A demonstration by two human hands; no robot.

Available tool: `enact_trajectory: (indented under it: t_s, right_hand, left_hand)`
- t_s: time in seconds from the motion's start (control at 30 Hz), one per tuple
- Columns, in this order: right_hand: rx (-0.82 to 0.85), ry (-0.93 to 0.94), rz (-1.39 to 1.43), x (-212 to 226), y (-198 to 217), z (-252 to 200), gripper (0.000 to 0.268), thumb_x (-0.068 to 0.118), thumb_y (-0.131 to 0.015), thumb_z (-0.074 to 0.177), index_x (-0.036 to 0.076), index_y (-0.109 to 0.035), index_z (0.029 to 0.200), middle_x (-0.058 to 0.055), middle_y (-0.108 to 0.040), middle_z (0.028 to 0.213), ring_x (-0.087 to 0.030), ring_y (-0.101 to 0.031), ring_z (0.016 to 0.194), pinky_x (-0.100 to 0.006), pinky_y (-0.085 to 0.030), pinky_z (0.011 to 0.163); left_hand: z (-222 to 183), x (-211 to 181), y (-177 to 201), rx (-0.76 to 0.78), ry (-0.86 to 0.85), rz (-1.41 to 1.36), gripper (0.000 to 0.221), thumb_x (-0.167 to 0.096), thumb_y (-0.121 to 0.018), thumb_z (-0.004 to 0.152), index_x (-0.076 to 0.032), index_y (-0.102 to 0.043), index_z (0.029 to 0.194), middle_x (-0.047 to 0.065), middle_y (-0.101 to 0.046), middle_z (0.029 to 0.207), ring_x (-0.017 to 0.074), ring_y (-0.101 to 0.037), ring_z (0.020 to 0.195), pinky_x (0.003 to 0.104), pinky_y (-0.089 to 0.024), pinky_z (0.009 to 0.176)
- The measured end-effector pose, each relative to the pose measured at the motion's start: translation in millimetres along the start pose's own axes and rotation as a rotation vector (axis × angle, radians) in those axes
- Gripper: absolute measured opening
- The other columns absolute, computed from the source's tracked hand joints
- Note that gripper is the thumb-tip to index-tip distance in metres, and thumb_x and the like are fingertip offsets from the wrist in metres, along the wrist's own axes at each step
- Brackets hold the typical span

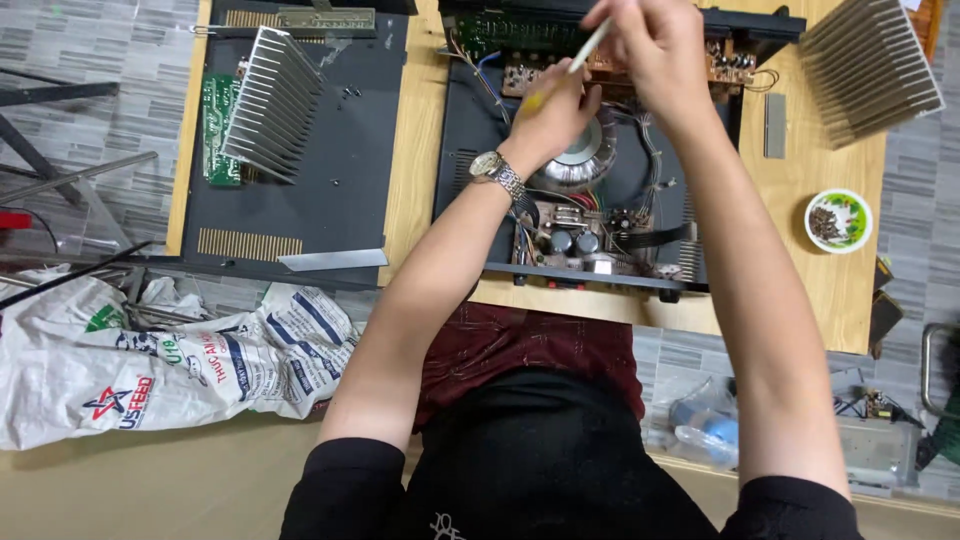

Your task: Disassembling an electronic amplifier by removing screws and internal circuit boards using a screwdriver

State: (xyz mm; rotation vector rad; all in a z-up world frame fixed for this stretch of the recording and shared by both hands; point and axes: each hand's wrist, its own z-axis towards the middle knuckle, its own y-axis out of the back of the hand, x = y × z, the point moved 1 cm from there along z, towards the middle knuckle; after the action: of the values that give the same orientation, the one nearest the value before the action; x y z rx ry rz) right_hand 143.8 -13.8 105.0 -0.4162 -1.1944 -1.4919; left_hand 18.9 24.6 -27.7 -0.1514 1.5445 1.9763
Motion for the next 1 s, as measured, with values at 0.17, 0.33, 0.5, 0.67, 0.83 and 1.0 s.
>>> enact_trajectory:
  t_s: [0.17, 0.33, 0.5, 0.67, 0.83, 1.0]
  right_hand:
    - [-0.274, -0.132, 0.15, -44, 0, -19, 0.032, 0.023, -0.047, 0.12, -0.001, -0.066, 0.115, -0.008, -0.063, 0.078, -0.013, -0.065, 0.068, -0.021, -0.047, 0.054]
    - [-0.376, -0.071, 0.031, -63, 16, -23, 0.029, 0.017, -0.052, 0.117, -0.003, -0.071, 0.106, -0.012, -0.069, 0.079, -0.015, -0.068, 0.067, -0.026, -0.056, 0.057]
    - [-0.423, -0.161, 0.145, -76, 12, -23, 0.038, 0.032, -0.054, 0.112, 0.001, -0.064, 0.095, -0.014, -0.074, 0.089, -0.018, -0.076, 0.071, -0.028, -0.068, 0.064]
    - [-0.382, -0.036, 0.061, -71, 9, -23, 0.032, 0.024, -0.052, 0.117, -0.004, -0.066, 0.11, -0.017, -0.071, 0.089, -0.02, -0.074, 0.074, -0.029, -0.067, 0.062]
    - [-0.361, -0.049, -0.01, -58, 5, -24, 0.026, 0.022, -0.055, 0.116, 0.0, -0.067, 0.109, -0.013, -0.073, 0.086, -0.019, -0.076, 0.069, -0.027, -0.063, 0.063]
    - [-0.416, 0.163, -0.53, -34, 29, -24, 0.025, 0.019, -0.065, 0.112, 0.003, -0.079, 0.1, -0.012, -0.08, 0.093, -0.027, -0.074, 0.083, -0.04, -0.049, 0.074]
  left_hand:
    - [-10, -13, 32, 0.108, -0.077, -0.215, 0.02, -0.025, -0.054, 0.101, -0.007, -0.059, 0.096, 0.012, -0.069, 0.093, 0.0301, -0.071, 0.076, 0.046, -0.057, 0.066]
    - [-7, -9, 26, 0.069, -0.138, -0.171, 0.019, -0.025, -0.052, 0.101, -0.009, -0.055, 0.092, 0.009, -0.06, 0.088, 0.0271, -0.059, 0.081, 0.042, -0.047, 0.071]
    - [-9, -10, 28, 0.074, -0.117, -0.161, 0.02, -0.026, -0.052, 0.101, -0.008, -0.054, 0.092, 0.009, -0.06, 0.088, 0.029, -0.059, 0.081, 0.044, -0.046, 0.071]
    - [-8, -9, 26, 0.054, -0.11, -0.16, 0.022, -0.028, -0.054, 0.098, -0.006, -0.059, 0.099, 0.012, -0.064, 0.097, 0.0337, -0.062, 0.091, 0.049, -0.048, 0.079]
    - [-11, -11, 33, 0.102, -0.104, -0.175, 0.021, -0.027, -0.051, 0.101, -0.007, -0.058, 0.1, 0.011, -0.063, 0.097, 0.0306, -0.061, 0.09, 0.045, -0.049, 0.078]
    - [-5, -6, 17, 0.012, -0.227, -0.26, 0.015, -0.02, -0.058, 0.097, -0.006, -0.06, 0.099, 0.017, -0.066, 0.096, 0.0378, -0.064, 0.091, 0.049, -0.047, 0.081]
